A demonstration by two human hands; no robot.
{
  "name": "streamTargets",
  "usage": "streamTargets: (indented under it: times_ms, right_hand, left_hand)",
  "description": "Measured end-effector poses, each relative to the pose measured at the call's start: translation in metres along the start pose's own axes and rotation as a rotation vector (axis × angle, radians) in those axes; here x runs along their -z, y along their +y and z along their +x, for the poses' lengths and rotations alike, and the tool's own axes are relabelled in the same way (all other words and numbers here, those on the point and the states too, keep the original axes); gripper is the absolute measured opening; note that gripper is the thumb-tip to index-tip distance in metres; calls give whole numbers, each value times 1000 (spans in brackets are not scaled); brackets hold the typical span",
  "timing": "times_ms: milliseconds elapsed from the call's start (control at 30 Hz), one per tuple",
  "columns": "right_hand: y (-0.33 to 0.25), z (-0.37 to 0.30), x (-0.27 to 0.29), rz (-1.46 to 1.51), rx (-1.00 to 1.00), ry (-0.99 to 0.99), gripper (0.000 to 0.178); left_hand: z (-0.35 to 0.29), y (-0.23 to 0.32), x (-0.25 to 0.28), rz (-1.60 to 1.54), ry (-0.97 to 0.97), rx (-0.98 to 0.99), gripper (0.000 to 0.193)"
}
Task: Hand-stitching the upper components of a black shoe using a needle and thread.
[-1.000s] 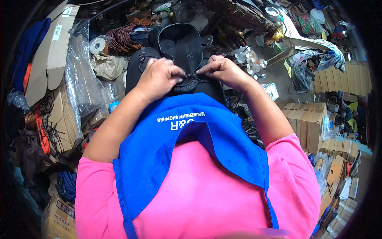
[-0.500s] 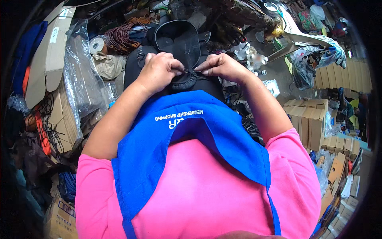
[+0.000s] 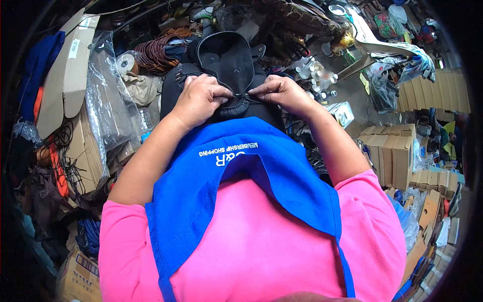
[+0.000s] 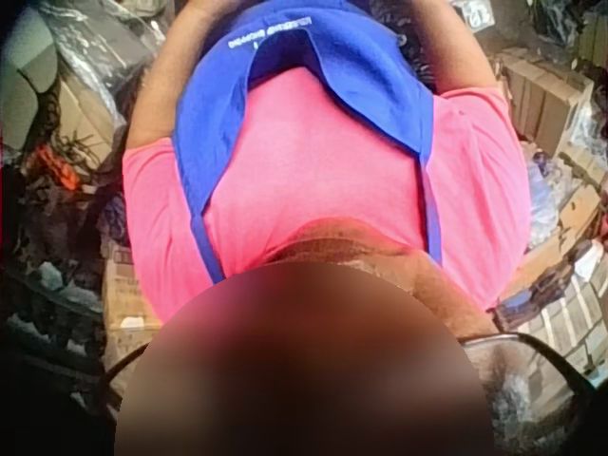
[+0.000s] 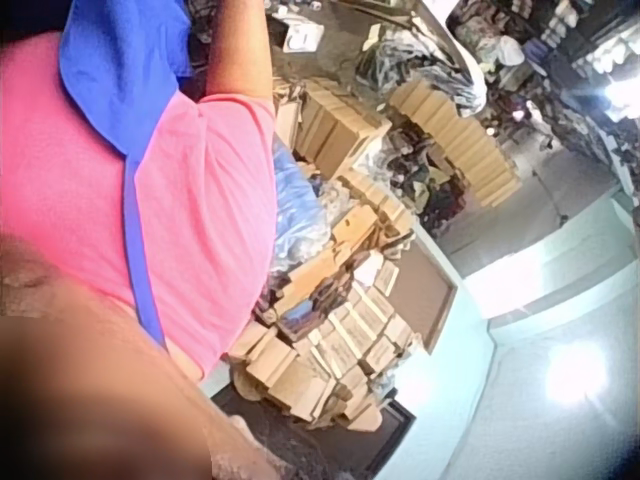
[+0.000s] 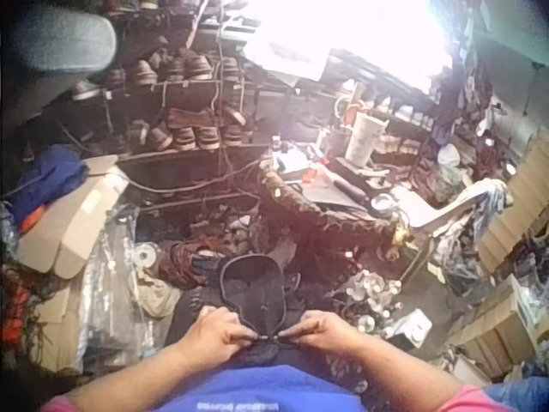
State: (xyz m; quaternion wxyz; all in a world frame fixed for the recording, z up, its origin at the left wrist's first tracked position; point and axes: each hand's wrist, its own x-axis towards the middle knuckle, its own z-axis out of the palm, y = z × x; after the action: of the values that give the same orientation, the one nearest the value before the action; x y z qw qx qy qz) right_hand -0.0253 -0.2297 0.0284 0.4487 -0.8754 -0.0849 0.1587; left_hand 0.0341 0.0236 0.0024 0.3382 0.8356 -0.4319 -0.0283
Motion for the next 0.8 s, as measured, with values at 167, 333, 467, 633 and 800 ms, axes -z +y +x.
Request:
streamTargets:
  times_ms: [167,333,467,633,800]
  right_hand:
    - [5,5,2,50,0,-64,25]
    - [9,14,5,179,-36,-131,25]
    - [3,19,4,213,-77,-164,24]
    - [7,24,8,231,-94,-192,22]
    - [-8,8,-2,-127,70,-6,21]
  left_hand:
    - [2,-1,-4,-13,21,16,12]
    - [16,-6,-6,2,2,14,12]
    - [23,-17,-10,-97,34,-107,12]
    - [39,-21,0,16,-73,-186,11]
    - [9,-9,-2,59,68,-109,14]
